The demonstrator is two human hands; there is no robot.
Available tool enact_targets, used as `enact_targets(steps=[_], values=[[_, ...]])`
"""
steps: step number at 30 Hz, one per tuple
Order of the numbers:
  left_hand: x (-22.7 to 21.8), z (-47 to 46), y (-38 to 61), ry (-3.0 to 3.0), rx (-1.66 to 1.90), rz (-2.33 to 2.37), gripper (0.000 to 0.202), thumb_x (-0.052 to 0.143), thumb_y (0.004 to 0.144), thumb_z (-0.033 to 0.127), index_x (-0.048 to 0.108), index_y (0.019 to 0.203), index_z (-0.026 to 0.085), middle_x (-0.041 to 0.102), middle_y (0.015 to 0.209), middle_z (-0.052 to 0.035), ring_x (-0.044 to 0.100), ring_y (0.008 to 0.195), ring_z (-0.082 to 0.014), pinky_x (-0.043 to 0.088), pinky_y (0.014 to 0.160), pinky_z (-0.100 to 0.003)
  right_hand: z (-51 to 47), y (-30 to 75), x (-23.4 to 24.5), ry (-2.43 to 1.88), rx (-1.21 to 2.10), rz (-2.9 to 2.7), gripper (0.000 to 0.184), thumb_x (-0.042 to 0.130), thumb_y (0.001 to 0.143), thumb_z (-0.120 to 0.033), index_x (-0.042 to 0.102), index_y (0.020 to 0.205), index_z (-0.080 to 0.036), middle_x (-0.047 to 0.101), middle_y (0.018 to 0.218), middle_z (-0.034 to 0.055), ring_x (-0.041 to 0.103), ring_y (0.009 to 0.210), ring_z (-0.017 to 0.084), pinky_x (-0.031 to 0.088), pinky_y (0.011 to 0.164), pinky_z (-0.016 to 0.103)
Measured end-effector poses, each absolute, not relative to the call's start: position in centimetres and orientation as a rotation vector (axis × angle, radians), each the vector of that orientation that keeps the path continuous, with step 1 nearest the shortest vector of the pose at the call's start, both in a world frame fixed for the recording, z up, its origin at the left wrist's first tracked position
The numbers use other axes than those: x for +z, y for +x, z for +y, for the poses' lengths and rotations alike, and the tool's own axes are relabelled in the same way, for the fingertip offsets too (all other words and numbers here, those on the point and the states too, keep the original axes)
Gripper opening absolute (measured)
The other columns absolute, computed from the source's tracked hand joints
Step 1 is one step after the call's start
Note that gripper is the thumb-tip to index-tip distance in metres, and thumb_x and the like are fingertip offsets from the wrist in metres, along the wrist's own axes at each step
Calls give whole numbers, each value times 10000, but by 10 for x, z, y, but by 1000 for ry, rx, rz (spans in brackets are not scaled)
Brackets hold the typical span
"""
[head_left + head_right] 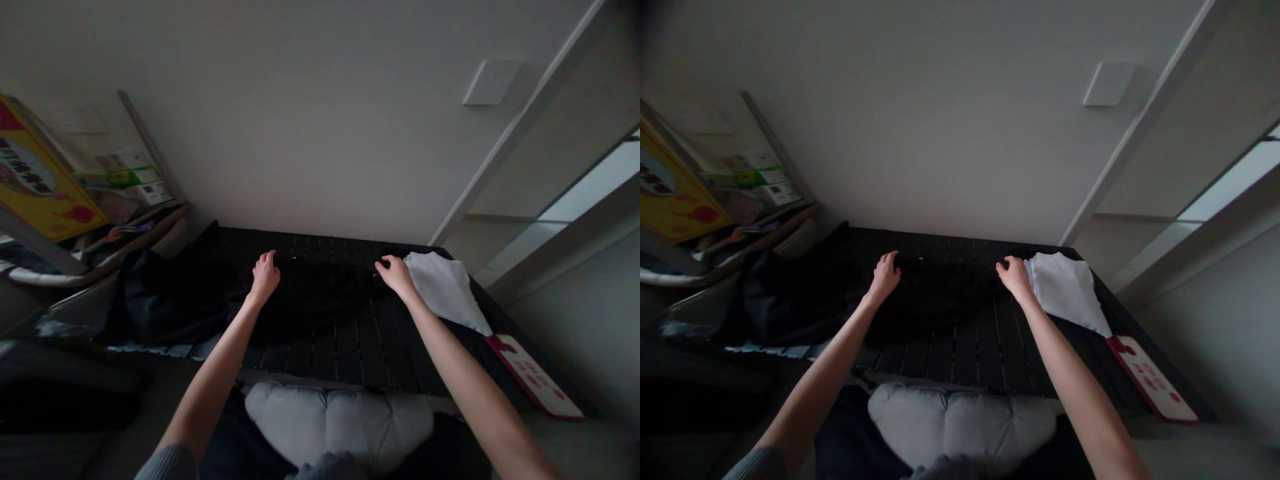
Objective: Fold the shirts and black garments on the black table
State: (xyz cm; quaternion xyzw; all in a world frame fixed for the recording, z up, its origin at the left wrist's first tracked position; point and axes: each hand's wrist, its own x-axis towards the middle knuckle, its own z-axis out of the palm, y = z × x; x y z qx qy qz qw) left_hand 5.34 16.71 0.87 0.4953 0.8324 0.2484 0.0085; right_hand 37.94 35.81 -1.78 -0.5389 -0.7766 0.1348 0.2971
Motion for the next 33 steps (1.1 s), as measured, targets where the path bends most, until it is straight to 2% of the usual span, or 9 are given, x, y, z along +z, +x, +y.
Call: enact_targets(steps=[5,9,12,16,20,22,25,29,33], values=[[-6,181,81,1679,515,2309,266,495,879,186,671,1076,209,710,1071,-68,649,1028,-186,479,919,-275,343,333,-45,-1240,553,-2328,303,568,823,-222,653,1104,-147,646,1159,139,590,1129,242,412,1015,380],[-14,195,102,1704,389,2215,193,614,836,331,704,975,233,727,962,-57,674,948,-211,498,829,-276,330,309,-71,-1247,643,-2436,418,659,739,-182,632,1154,-139,624,1225,157,577,1175,262,415,1015,405],[-23,208,122,1657,359,2273,296,549,867,411,684,1013,192,695,1049,-124,665,976,-267,509,823,-346,321,304,-90,-1316,646,-2463,527,667,732,-202,570,1247,-147,512,1381,206,438,1330,339,308,1083,542],[-37,229,146,1518,289,2489,551,562,830,479,547,1252,124,522,1319,-247,548,1162,-389,494,852,-486,321,313,-106,-1285,730,-2395,596,579,790,-225,416,1364,-226,434,1470,146,339,1410,279,181,1141,561],[-48,243,168,1571,236,2419,740,516,788,664,497,1322,154,437,1414,-236,408,1289,-421,402,973,-568,330,325,-110,-1099,966,-2307,854,517,748,-122,127,1502,-214,469,1443,168,401,1381,225,131,1160,542],[-50,246,178,1642,252,2335,760,498,777,703,503,1323,174,436,1423,-213,398,1298,-420,384,996,-569,333,329,-113,-1031,1010,-2330,909,474,728,-71,67,1523,-241,473,1449,151,383,1391,202,92,1167,541],[-46,248,185,1678,269,2331,496,543,827,559,597,1189,224,538,1339,-133,485,1242,-347,446,957,-463,333,330,-117,-1052,950,-2408,862,462,792,-119,53,1534,-281,482,1455,102,350,1409,181,72,1173,535],[-28,238,153,1542,301,2488,297,451,921,368,607,1112,201,645,1153,-101,633,1026,-215,498,820,-289,328,331,-117,-1226,734,-2473,758,460,870,-256,118,1544,-204,299,1566,104,173,1474,235,122,1172,526],[-4,196,77,1345,298,2779,369,314,959,301,552,1196,148,577,1250,-164,632,1037,-263,508,798,-348,324,337,-108,-1389,677,-2608,619,396,877,-235,326,1491,-218,205,1602,38,113,1484,265,107,1156,601]])
